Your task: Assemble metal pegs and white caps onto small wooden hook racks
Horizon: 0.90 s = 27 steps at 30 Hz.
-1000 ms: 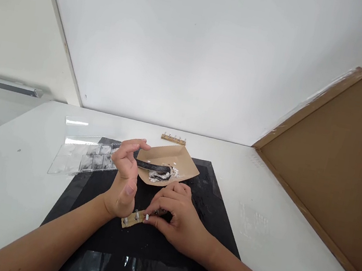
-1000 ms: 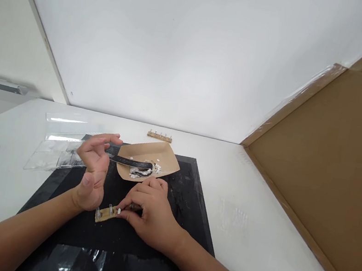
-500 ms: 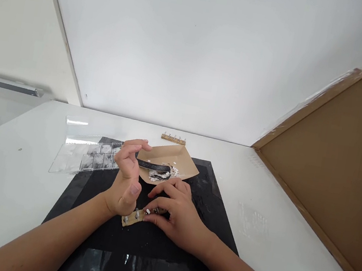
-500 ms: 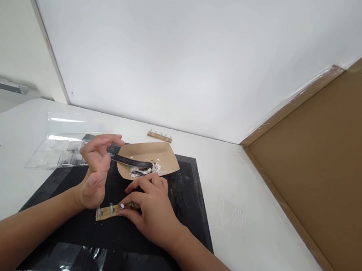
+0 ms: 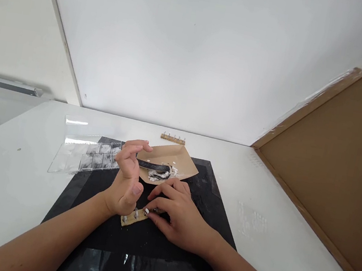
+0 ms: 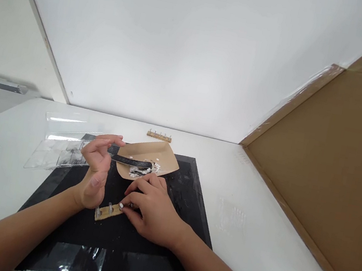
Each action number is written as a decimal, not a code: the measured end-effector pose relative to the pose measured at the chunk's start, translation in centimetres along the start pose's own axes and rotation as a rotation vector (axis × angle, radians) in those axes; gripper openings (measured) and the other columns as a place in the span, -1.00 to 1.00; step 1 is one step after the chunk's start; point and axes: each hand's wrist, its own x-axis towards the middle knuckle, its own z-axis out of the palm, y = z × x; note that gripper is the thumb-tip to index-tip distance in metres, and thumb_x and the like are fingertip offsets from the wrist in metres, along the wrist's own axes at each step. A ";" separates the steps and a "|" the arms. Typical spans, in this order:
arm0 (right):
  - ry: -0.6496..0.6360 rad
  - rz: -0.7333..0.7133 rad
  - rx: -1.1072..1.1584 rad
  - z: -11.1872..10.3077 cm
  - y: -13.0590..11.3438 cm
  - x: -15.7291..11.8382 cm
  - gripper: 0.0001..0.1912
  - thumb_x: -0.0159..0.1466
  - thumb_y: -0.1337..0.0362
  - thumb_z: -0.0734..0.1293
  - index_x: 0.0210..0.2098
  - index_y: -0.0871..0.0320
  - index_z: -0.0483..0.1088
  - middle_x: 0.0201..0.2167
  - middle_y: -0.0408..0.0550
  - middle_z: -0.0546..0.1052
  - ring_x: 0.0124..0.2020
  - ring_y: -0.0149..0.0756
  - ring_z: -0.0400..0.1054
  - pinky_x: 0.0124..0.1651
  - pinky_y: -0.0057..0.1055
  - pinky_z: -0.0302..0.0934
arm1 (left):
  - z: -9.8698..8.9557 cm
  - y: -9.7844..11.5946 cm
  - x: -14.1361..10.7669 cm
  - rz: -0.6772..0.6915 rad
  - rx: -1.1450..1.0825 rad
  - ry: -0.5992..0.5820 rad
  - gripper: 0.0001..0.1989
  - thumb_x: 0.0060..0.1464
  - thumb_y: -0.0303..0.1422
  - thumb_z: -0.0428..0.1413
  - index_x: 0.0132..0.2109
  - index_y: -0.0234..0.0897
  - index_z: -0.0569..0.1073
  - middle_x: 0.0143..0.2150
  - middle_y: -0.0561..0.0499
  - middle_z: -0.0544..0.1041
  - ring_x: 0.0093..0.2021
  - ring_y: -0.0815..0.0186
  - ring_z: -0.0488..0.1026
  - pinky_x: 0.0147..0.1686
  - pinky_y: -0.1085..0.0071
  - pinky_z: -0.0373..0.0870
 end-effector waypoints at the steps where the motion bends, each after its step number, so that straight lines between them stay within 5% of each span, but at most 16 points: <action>1: 0.002 -0.002 0.000 0.0 0.0 0.0 -0.97 0.41 0.26 0.45 -0.16 0.01 0.59 -0.07 -0.12 0.58 0.05 -0.13 0.30 0.12 -0.09 0.07 | 0.0 0.0 0.0 0.000 0.000 -0.002 -0.45 0.31 0.00 0.01 0.32 -0.13 0.18 0.15 -0.18 0.29 0.20 -0.03 0.26 0.32 -0.27 0.10; 9: 0.046 -0.044 0.014 -0.5 -0.7 0.1 -0.56 0.33 0.19 0.48 0.17 0.04 0.42 0.03 -0.03 0.57 0.07 -0.07 0.30 0.16 -0.09 0.08 | -0.2 -0.1 0.0 -0.008 -0.004 -0.035 -0.46 0.32 -0.03 0.01 0.32 -0.12 0.16 0.14 -0.19 0.27 0.21 -0.04 0.24 0.29 -0.28 0.13; 17: 0.010 -0.091 0.062 1.3 -1.3 0.4 -0.31 0.30 0.13 0.54 0.33 0.03 0.26 0.09 -0.06 0.59 0.18 -0.06 0.30 0.26 -0.09 0.01 | -0.6 0.0 0.1 -0.037 -0.008 -0.125 -0.47 0.35 -0.07 0.02 0.33 -0.11 0.09 0.13 -0.18 0.25 0.15 0.00 0.23 0.23 -0.27 0.15; 27: -0.005 -0.030 0.096 1.8 -1.2 0.5 -0.40 0.35 0.28 0.50 0.31 0.07 0.29 0.04 -0.01 0.64 0.16 -0.07 0.36 0.24 -0.13 0.04 | -0.7 0.2 0.2 -0.035 0.074 -0.139 -0.47 0.36 -0.05 -0.01 0.33 -0.09 0.07 0.12 -0.18 0.27 0.13 -0.01 0.26 0.17 -0.26 0.23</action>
